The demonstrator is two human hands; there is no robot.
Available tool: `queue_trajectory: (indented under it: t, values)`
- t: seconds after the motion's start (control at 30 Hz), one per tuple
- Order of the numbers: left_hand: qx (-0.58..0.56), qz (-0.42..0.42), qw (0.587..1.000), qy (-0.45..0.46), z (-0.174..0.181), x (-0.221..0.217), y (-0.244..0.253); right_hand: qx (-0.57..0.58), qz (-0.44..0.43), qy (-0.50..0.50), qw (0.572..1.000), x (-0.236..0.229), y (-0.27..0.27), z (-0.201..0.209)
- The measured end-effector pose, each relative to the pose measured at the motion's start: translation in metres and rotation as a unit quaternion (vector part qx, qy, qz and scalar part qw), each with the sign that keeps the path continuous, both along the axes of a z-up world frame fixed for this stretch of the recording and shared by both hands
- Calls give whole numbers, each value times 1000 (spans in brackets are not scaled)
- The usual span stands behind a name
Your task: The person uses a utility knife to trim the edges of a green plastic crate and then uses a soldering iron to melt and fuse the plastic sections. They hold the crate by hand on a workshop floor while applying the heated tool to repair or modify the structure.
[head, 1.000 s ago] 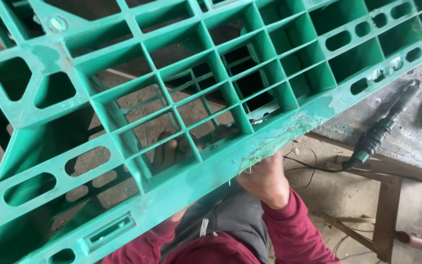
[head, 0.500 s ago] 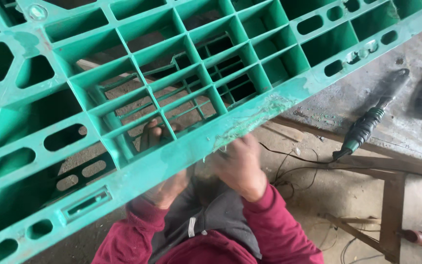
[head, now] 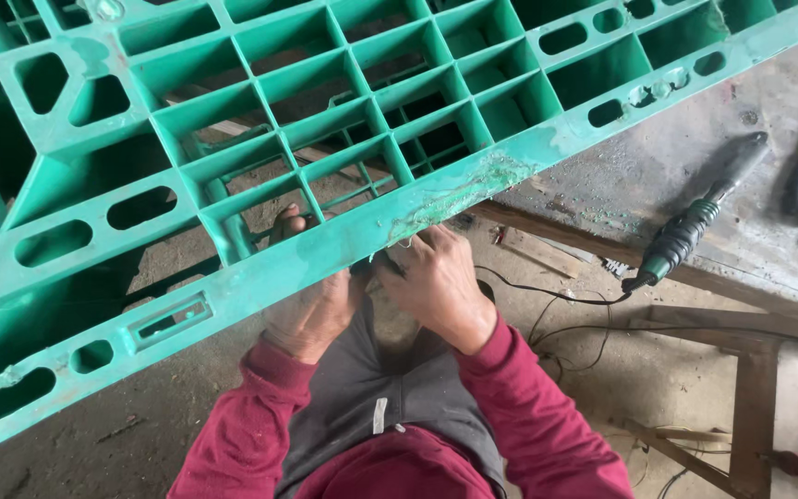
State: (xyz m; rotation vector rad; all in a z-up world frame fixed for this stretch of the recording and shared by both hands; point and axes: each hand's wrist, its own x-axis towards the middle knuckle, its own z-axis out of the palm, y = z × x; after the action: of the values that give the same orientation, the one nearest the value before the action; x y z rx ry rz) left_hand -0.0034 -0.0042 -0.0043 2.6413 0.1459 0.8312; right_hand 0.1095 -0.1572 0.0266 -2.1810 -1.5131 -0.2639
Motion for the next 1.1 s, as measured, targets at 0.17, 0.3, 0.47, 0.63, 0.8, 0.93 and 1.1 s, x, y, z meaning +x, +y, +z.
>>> queue_trajectory:
  t: [0.17,0.3,0.47,0.63,0.8,0.93,1.1]
  values:
    - [-19,2,1000,-11,2,2,-2,87,-120,196,969,-1,-12,18]
    - [24,-7,1000,-4,-4,-8,-3,93,-49,120,987,-12,-3,1]
    - [29,28,999,21,0,-2,0,64,-54,238,968,-21,-19,13]
    - [37,51,998,16,-5,-1,-8,108,-160,511,838,-46,-68,-19]
    - [86,62,994,-29,-2,-1,-10,132,-142,577,793,-74,-98,-58]
    - [-60,70,993,71,17,-8,-23,161,-128,588,782,-85,-109,-58]
    - [-150,-44,988,-13,51,-20,-107,343,-159,596,709,-73,-136,-36]
